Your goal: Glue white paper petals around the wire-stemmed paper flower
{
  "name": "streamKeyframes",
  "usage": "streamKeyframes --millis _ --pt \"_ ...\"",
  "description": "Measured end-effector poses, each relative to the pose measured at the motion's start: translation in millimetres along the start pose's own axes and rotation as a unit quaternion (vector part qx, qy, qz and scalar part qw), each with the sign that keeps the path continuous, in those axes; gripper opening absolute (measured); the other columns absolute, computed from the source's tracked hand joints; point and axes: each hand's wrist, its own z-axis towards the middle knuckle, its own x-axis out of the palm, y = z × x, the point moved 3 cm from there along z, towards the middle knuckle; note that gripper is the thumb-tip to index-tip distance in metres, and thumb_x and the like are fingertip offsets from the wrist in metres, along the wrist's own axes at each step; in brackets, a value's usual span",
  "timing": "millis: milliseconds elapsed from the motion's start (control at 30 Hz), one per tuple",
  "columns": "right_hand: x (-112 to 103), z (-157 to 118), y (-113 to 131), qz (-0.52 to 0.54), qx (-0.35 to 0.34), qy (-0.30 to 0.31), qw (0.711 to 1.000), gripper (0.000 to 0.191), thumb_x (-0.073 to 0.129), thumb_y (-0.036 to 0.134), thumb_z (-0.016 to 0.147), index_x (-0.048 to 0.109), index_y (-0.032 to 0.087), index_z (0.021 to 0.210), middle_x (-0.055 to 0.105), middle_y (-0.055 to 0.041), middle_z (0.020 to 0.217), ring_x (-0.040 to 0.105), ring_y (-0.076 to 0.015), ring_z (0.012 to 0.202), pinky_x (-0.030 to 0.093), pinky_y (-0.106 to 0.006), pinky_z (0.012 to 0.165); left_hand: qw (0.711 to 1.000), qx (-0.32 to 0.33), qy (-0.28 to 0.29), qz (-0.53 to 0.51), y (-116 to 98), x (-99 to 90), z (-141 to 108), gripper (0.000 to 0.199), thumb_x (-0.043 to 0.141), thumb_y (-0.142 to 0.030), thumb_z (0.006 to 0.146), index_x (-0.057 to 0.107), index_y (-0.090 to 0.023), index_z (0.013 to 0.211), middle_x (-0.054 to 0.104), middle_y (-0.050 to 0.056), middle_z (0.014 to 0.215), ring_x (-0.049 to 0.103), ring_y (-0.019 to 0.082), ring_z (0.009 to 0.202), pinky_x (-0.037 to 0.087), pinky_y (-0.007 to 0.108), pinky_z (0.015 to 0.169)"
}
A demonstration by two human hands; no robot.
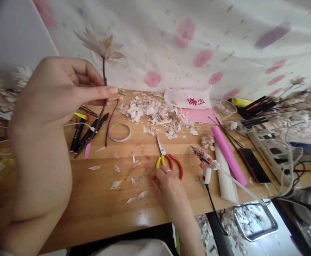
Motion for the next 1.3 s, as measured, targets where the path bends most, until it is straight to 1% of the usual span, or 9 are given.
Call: streamKeyframes --millis 133,333,533,667,833,933,1033,1167,1300 --pt "21 -10 1 -0.012 0.042 0.040 0.998 0.013 0.078 0.022 0.085 0.065 0.019 0.085 0.070 -0.0093 0.094 0.069 -0.0261 0.082 0.051 -0.034 0.071 1.000 0.004 -0.002 0.004 1 -1.2 0 0.022 0.083 -0.005 0.076 0.065 -0.013 0.067 0.069 -0.001 0.060 0.066 0.010 0.059 0.057 0.026 0.064" --pt "33 -16 7 0.021 0.048 0.075 0.996 0.015 0.068 0.011 0.088 0.062 0.020 0.079 0.070 -0.0054 0.090 0.068 -0.0216 0.083 0.049 -0.030 0.073 0.999 0.037 -0.005 0.039 1 -4.3 3 0.018 0.085 -0.012 0.074 0.068 -0.010 0.070 0.069 -0.002 0.059 0.066 0.010 0.058 0.051 0.024 0.061" --pt "11 -13 6 0.056 0.040 0.067 0.995 0.016 0.058 0.012 0.094 0.057 0.022 0.081 0.070 -0.0003 0.074 0.067 -0.0186 0.065 0.045 -0.026 0.060 0.999 0.029 0.013 0.026 2 -2.3 0 0.018 0.083 -0.011 0.076 0.067 -0.009 0.071 0.070 0.002 0.064 0.069 0.015 0.063 0.056 0.037 0.073" --pt "-21 -8 11 0.068 0.008 0.058 0.996 0.010 0.058 0.017 0.098 0.061 0.022 0.089 0.074 0.0005 0.079 0.070 -0.0182 0.070 0.047 -0.026 0.064 0.999 0.030 0.021 0.027 2 -2.8 1 0.017 0.082 -0.019 0.076 0.068 -0.010 0.072 0.070 -0.001 0.064 0.070 0.015 0.065 0.056 0.039 0.077" --pt "-81 4 38 0.040 -0.146 -0.055 0.987 0.014 0.059 0.019 0.100 0.069 0.027 0.107 0.077 0.0020 0.090 0.072 -0.0155 0.076 0.050 -0.025 0.067 1.000 -0.005 0.027 -0.001 4 -3.1 2 0.020 0.084 -0.023 0.072 0.067 -0.012 0.071 0.070 -0.002 0.063 0.071 0.015 0.065 0.054 0.031 0.068" --pt "-117 11 61 0.047 -0.251 -0.124 0.959 0.017 0.060 0.015 0.100 0.069 0.028 0.105 0.074 0.0022 0.092 0.071 -0.0118 0.081 0.052 -0.020 0.071 0.996 -0.012 0.047 -0.073 5 0.1 1 0.021 0.086 -0.023 0.070 0.066 -0.017 0.067 0.069 -0.002 0.059 0.066 0.012 0.056 0.047 0.021 0.054" --pt "-144 18 80 0.061 -0.326 -0.193 0.924 0.018 0.059 0.009 0.098 0.068 0.025 0.097 0.071 0.0018 0.091 0.069 -0.0095 0.083 0.053 -0.016 0.073 0.978 -0.064 0.088 -0.177 6 8.8 -3 0.026 0.088 -0.026 0.068 0.063 -0.019 0.067 0.071 -0.002 0.060 0.065 0.011 0.055 0.050 0.020 0.055" --pt "-164 30 93 0.091 -0.355 -0.293 0.883 0.016 0.062 0.009 0.095 0.066 0.024 0.089 0.071 0.0037 0.084 0.069 -0.0080 0.078 0.053 -0.014 0.071 0.938 -0.128 0.144 -0.289 2 25.6 -13 0.040 0.096 -0.027 0.059 0.058 -0.019 0.066 0.070 -0.004 0.060 0.063 0.009 0.053 0.049 0.018 0.052" --pt "-169 37 91 0.132 -0.385 -0.371 0.835 0.016 0.067 0.008 0.093 0.069 0.023 0.091 0.073 0.0047 0.080 0.069 -0.0073 0.073 0.054 -0.013 0.068 0.908 -0.154 0.203 -0.333 -4 40.6 -25 0.044 0.098 -0.034 0.058 0.059 -0.017 0.066 0.065 -0.005 0.058 0.058 0.007 0.051 0.045 0.017 0.049"
